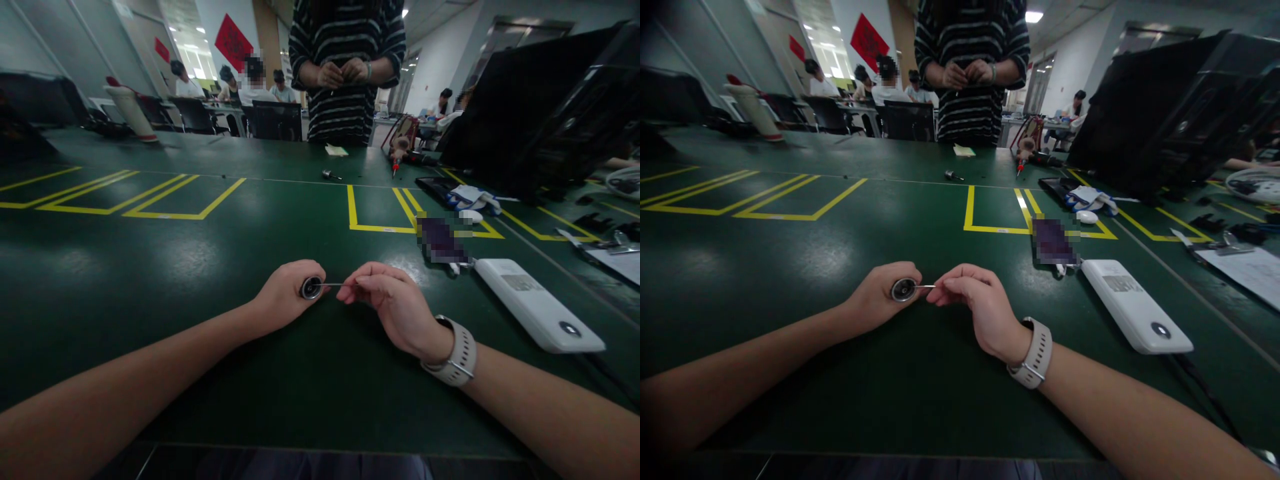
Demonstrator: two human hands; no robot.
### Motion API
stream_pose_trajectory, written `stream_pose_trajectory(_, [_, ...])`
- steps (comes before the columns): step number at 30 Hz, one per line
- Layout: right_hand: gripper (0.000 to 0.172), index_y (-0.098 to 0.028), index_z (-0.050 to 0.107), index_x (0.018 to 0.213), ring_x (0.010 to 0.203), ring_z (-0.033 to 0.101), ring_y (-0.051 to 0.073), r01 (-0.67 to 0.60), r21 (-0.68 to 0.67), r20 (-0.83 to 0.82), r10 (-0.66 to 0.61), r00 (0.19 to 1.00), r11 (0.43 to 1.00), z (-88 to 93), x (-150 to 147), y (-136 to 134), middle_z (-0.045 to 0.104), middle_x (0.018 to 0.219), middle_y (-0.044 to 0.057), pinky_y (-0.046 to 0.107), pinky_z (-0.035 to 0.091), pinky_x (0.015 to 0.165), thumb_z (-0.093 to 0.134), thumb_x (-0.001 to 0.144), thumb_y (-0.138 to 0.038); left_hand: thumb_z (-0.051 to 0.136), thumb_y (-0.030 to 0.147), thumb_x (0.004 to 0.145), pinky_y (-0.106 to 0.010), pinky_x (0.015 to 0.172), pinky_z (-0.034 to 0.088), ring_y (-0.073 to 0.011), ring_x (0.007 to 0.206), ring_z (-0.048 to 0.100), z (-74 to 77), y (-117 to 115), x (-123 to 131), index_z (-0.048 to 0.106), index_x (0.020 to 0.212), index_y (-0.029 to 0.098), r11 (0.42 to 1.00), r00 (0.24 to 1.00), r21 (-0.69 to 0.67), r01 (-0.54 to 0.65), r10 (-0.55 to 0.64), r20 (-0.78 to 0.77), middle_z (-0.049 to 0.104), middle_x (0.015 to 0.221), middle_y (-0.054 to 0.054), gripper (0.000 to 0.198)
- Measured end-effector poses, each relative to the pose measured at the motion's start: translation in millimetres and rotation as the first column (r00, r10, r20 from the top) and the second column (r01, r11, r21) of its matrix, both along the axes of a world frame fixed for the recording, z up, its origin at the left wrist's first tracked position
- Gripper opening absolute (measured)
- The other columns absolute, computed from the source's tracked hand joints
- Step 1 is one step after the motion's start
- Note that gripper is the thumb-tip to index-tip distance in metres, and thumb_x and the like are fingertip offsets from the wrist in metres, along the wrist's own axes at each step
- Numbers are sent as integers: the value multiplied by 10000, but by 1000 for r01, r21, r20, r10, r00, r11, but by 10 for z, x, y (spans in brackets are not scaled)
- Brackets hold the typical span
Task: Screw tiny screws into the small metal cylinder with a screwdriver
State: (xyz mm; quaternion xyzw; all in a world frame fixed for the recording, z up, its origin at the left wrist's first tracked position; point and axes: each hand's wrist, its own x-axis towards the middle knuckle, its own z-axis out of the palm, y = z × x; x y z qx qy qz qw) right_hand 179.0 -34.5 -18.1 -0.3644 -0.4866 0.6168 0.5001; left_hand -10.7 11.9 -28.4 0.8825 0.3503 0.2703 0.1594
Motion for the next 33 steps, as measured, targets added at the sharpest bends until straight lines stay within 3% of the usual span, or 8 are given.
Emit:
stream_pose_trajectory(7, [150,-144,663,787,734,589,176,-148,533,582,-235,779,833,122,-32,-174,660,762,55,339,430,705,513,793,-150,545,111,767,-243,572,362,-124,623,497,-56,15,0,511,685,157,999,996,42,11,-7,-88,510,650,17,100])
stream_pose_trajectory(10, [150,-146,665,752,704,594,169,-104,411,520,-139,843,906,108,-28,-148,664,736,48,326,437,678,519,783,-152,544,100,765,-242,577,363,-123,629,496,-62,5,-5,509,691,160,998,996,55,22,-17,-92,507,654,20,102])
stream_pose_trajectory(13, [143,-152,663,718,702,620,166,-40,160,205,6,979,986,37,-7,-61,680,713,43,321,462,686,531,770,-164,542,121,777,-239,575,366,-120,632,499,-45,-4,-10,517,705,162,999,998,39,21,-19,-62,514,672,18,86])
stream_pose_trajectory(19, [111,-144,649,734,678,624,145,-41,-118,-132,25,991,992,-60,-22,23,688,708,42,293,470,681,547,756,-182,541,207,798,-232,561,375,-113,619,501,-3,7,2,507,667,162,999,999,-28,20,-19,34,514,663,18,142])
stream_pose_trajectory(24, [125,-171,649,764,743,617,165,3,158,167,-30,986,987,16,-15,-70,671,753,31,326,471,717,530,797,-189,549,196,788,-230,560,372,-111,619,502,-34,31,-3,508,677,166,1000,1000,-16,-3,3,10,520,665,24,122])
stream_pose_trajectory(28, [141,-172,651,773,718,581,163,-117,488,572,-216,791,865,138,-31,-185,652,746,32,326,434,688,514,800,-158,537,137,775,-239,572,368,-120,631,505,-69,28,-5,513,689,168,999,998,39,-9,11,-63,519,661,24,94])
stream_pose_trajectory(30, [145,-167,651,768,704,578,161,-158,498,609,-214,764,853,161,-35,-197,650,735,32,324,430,680,509,797,-153,535,115,772,-244,582,369,-125,635,505,-69,18,-4,516,690,167,999,995,52,8,-2,-99,515,654,22,98])
stream_pose_trajectory(33, [148,-168,659,750,712,603,163,-95,318,477,-72,876,943,121,-15,-136,665,735,31,316,451,676,518,792,-169,536,118,780,-249,590,372,-128,641,510,-53,6,-7,524,707,163,999,994,46,27,-22,-109,521,667,15,87])
